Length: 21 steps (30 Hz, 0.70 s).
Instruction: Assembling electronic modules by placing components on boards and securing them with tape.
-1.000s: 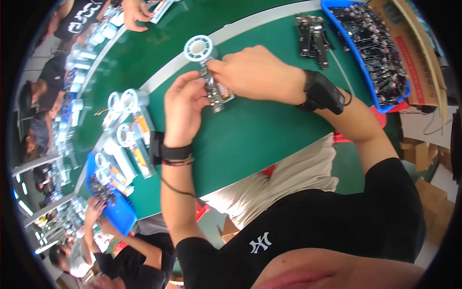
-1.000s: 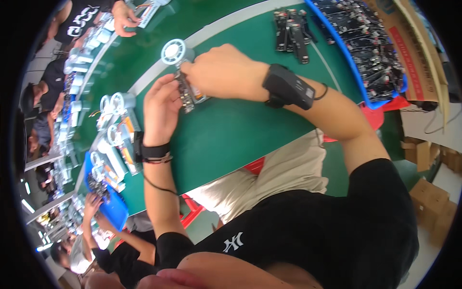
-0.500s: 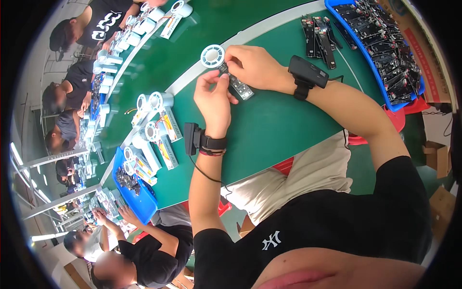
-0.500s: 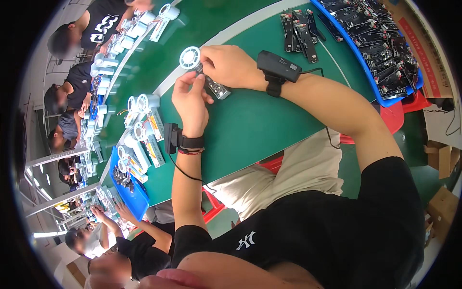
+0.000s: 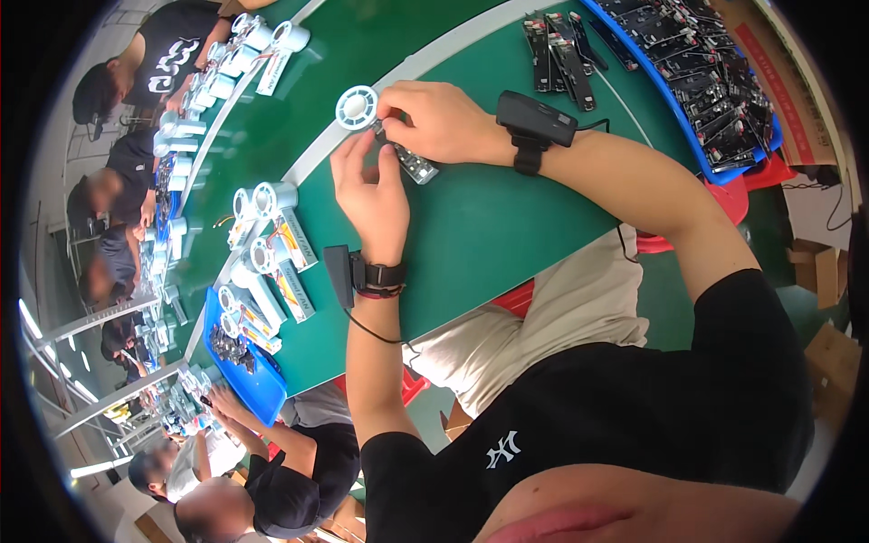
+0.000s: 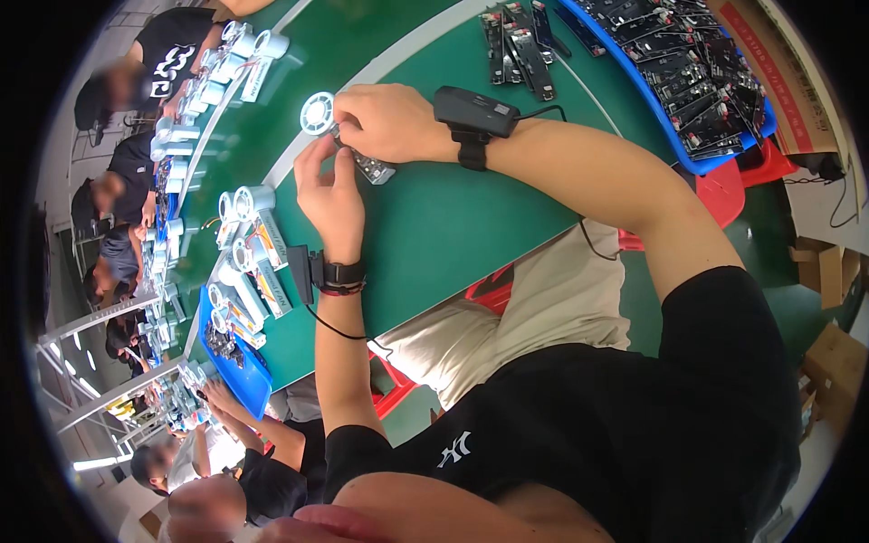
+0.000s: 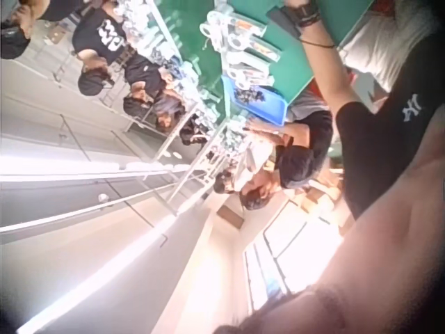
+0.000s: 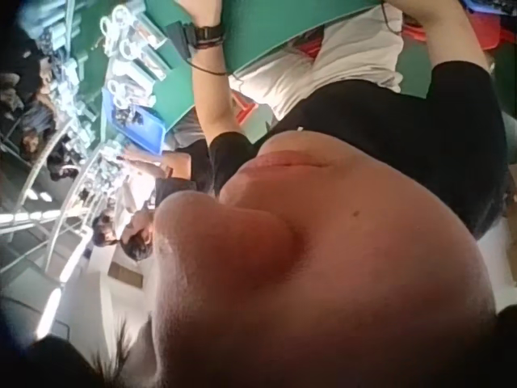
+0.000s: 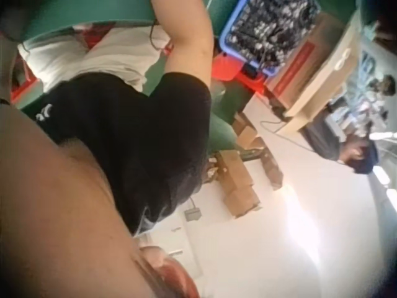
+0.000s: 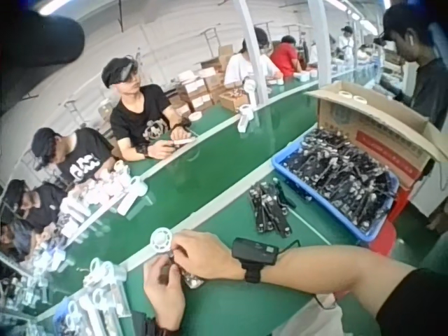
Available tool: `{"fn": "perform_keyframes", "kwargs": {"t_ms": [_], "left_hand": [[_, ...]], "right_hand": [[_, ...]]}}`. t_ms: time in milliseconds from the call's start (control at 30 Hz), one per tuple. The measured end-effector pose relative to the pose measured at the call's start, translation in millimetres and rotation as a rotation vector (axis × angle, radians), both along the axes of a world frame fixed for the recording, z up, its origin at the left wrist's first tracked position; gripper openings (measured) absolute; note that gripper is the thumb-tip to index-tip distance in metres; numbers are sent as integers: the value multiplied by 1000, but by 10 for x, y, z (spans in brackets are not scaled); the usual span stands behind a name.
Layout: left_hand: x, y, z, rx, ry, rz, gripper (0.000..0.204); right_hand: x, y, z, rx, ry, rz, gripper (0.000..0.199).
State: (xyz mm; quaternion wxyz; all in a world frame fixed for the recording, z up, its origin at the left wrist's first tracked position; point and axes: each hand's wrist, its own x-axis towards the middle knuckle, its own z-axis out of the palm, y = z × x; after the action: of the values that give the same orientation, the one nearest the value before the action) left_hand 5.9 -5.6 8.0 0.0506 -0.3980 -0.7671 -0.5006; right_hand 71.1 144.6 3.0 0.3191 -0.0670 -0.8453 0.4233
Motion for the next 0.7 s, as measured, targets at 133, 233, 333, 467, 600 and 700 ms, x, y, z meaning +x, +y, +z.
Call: {"fn": "perform_keyframes", "kwargs": {"t_ms": [133, 233, 333, 467, 600, 700], "left_hand": [[9, 0, 15, -26, 17, -19, 28], [16, -19, 25, -53, 34, -28, 30], [64, -17, 33, -42, -33, -11, 32], [-1, -54, 24, -73, 4, -56, 32], [7, -49, 52, -104, -203, -23, 32], [-9, -57, 58, -72, -267, -36, 32]], "right_hand": [[-7, 34, -45, -8, -34, -25, 15], [-10, 18, -54, -4, 13, -15, 15], [0, 14, -34, 18, -33, -24, 15], [-3, 19, -21, 64, -65, -18, 15], [5, 37, -7, 89, -71, -16, 15], [-10, 46, -40, 88, -55, -22, 15]]}}
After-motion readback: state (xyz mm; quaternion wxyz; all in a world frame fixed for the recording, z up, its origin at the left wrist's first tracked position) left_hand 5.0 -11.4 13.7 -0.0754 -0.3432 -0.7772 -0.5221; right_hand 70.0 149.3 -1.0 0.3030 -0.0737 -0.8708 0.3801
